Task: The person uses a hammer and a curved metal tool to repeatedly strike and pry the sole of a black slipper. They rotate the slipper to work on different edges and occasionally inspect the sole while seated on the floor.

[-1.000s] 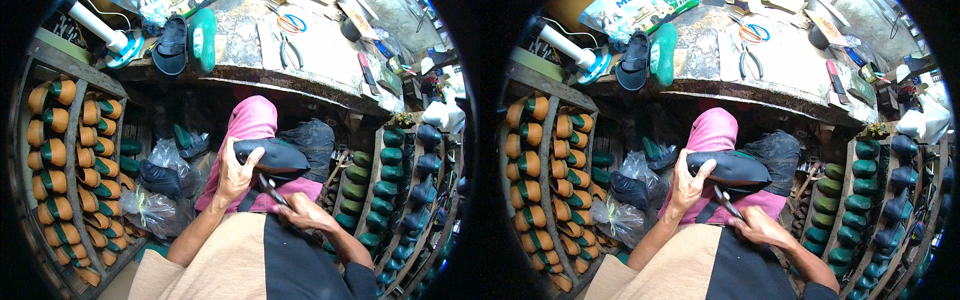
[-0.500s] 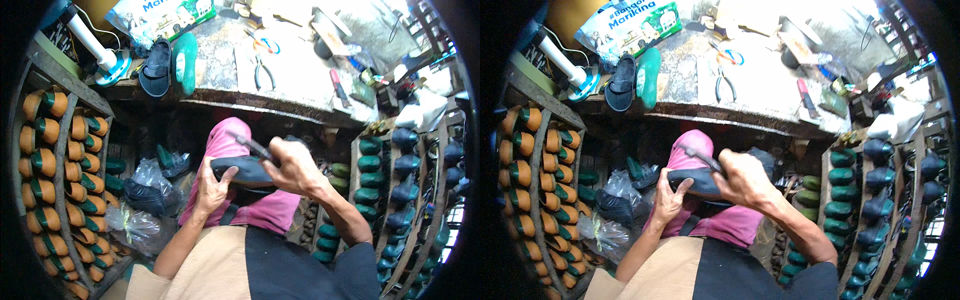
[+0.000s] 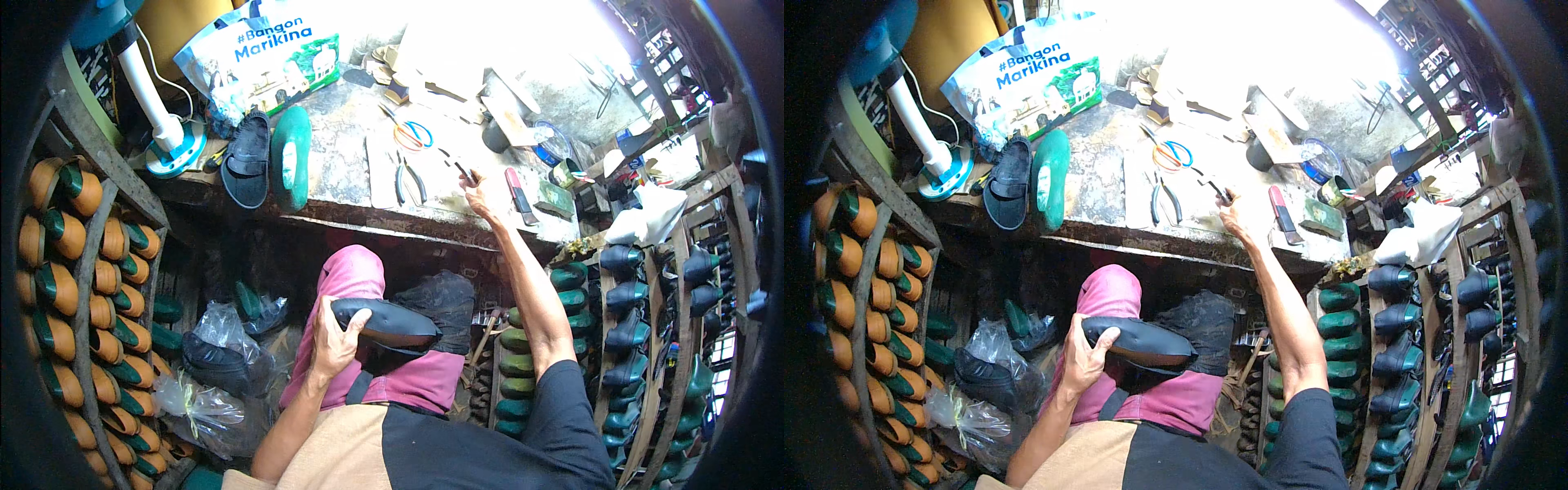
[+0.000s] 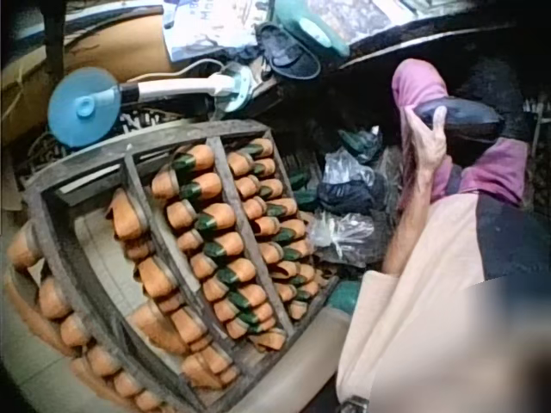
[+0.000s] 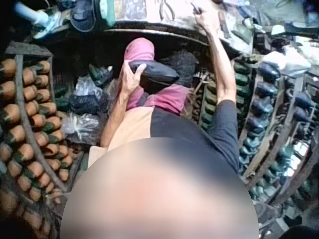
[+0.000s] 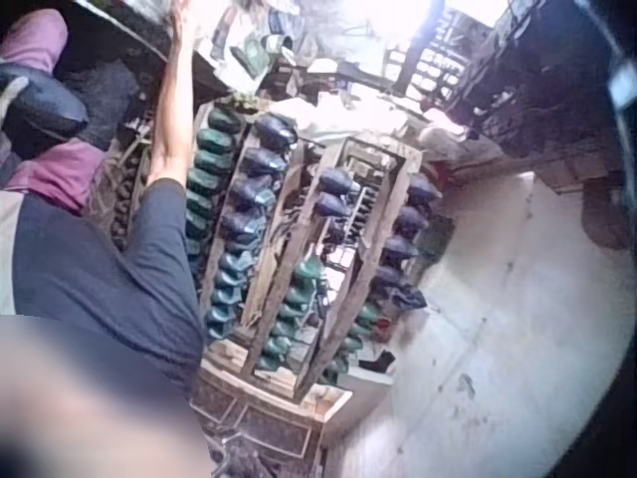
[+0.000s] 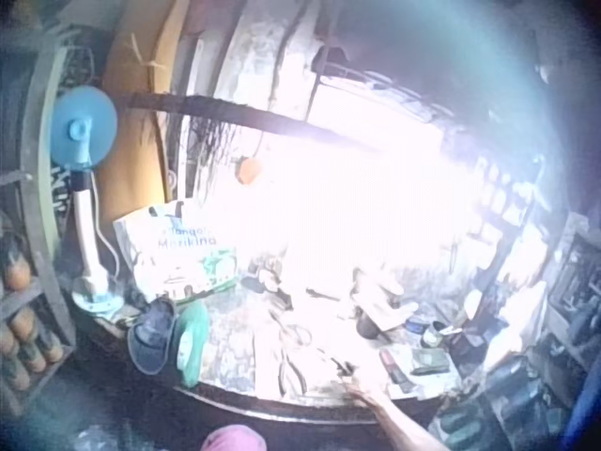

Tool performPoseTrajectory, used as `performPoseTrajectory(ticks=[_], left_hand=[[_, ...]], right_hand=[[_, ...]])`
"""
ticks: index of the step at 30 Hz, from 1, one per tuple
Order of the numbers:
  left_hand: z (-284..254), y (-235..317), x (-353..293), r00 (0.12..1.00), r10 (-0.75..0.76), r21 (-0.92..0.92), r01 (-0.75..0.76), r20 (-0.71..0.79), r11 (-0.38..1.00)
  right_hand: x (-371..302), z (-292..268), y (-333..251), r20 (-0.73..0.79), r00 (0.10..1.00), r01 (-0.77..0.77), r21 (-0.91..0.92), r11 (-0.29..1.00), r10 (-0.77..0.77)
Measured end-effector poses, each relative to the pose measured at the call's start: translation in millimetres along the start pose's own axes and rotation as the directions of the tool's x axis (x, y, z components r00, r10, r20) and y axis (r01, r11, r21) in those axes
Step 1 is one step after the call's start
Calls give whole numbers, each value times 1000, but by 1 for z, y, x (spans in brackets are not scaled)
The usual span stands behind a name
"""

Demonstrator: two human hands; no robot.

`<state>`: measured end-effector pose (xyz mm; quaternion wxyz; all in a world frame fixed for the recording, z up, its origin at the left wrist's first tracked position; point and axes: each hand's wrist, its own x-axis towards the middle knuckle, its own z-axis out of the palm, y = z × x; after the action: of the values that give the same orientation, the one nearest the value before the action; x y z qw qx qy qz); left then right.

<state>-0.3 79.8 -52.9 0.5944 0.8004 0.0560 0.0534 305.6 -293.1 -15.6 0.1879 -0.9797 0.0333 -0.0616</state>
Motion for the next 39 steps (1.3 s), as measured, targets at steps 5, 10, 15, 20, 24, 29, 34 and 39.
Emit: performPoseTrajectory(ticks=[5,10,15,20,24,29,34,39], left_hand=[[-4,8,1,999,-45,-24,45,31,999],[0,8,6,996,-65,-43,67,58,997],[4,4,8,996,-56,-8,57,63,998],[1,6,11,987,-117,-18,120,108,993],[0,11,14,974,-164,64,156,156,986],[1,11,13,972,-155,31,152,177,988],[0,7,11,974,-155,37,151,164,988],[-4,3,12,973,-137,26,134,184,991]], right_hand=[[14,25,-3,6,999,-40,-63,997,40],[20,51,19,-188,917,289,-296,910,-352],[3,47,-5,-115,948,261,-261,930,-298],[-130,-7,-111,114,975,133,391,911,-191],[-241,-6,-169,241,940,-24,752,659,-241],[-273,10,-180,403,911,-294,783,548,-86],[-272,14,-180,468,878,-331,743,582,-99],[-276,20,-184,436,893,-290,747,599,-111]])
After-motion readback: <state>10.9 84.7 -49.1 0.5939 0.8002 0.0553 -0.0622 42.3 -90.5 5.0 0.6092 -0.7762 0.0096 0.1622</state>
